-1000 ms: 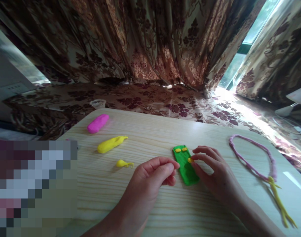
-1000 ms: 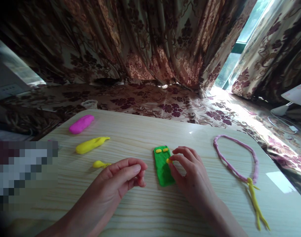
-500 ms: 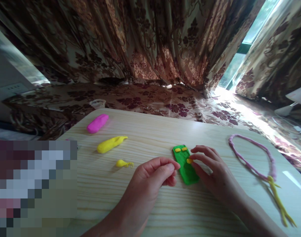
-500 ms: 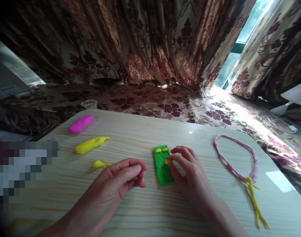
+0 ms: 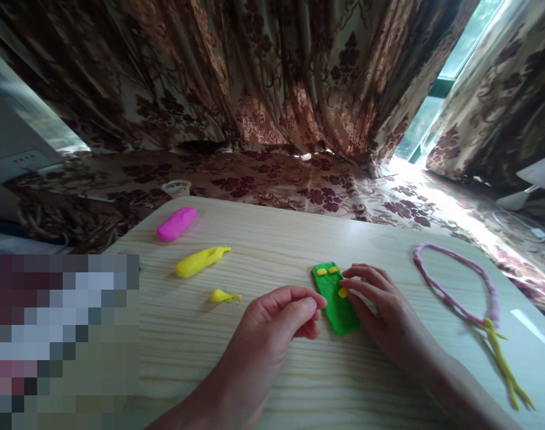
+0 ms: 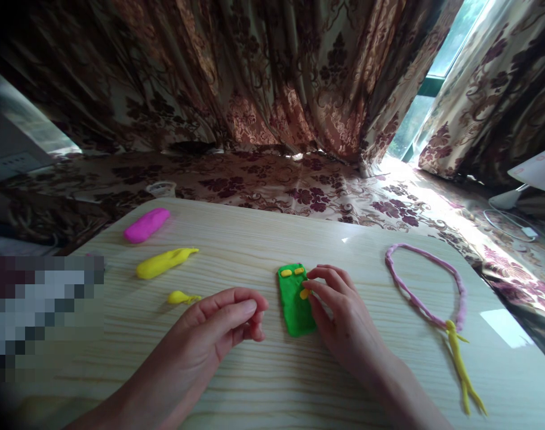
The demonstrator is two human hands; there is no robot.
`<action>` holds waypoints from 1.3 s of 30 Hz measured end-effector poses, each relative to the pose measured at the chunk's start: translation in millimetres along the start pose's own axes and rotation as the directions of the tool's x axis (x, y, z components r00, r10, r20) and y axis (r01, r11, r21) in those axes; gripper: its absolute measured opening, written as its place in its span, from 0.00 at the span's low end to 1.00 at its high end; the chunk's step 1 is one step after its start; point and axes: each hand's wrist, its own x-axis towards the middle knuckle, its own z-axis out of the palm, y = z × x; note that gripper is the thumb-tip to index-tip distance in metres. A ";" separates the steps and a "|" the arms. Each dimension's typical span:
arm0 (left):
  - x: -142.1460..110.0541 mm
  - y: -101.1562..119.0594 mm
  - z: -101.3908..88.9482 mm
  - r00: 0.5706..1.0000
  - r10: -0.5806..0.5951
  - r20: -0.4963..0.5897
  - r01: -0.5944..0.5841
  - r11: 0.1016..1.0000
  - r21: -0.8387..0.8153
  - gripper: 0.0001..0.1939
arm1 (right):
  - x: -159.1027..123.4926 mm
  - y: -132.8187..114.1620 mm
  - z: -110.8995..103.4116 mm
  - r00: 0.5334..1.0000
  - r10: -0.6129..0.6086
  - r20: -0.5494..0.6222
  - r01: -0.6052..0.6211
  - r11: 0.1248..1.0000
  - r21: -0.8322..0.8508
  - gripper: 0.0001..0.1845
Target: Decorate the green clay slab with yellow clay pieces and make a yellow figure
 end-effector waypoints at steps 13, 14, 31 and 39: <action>0.6 -0.1 -0.5 1.000 0.000 0.001 0.000 1.000 -0.012 0.09 | 0.3 -3.7 0.5 0.999 0.045 -0.009 -0.046 0.999 -0.025 0.12; 0.4 -0.3 -0.2 1.000 -0.001 0.002 0.001 1.000 -0.014 0.09 | 0.3 -3.8 0.7 0.999 0.045 -0.010 -0.046 0.999 -0.024 0.11; -0.1 -0.3 -1.2 1.000 0.011 -0.002 -0.011 1.000 -0.015 0.09 | -1.3 -4.5 -1.1 0.999 0.034 -0.039 -0.036 0.999 -0.041 0.14; 1.5 3.3 -0.7 1.000 0.018 0.008 -0.018 0.999 -0.029 0.09 | -0.1 -7.2 -6.8 0.999 0.036 -0.034 -0.038 0.998 -0.042 0.12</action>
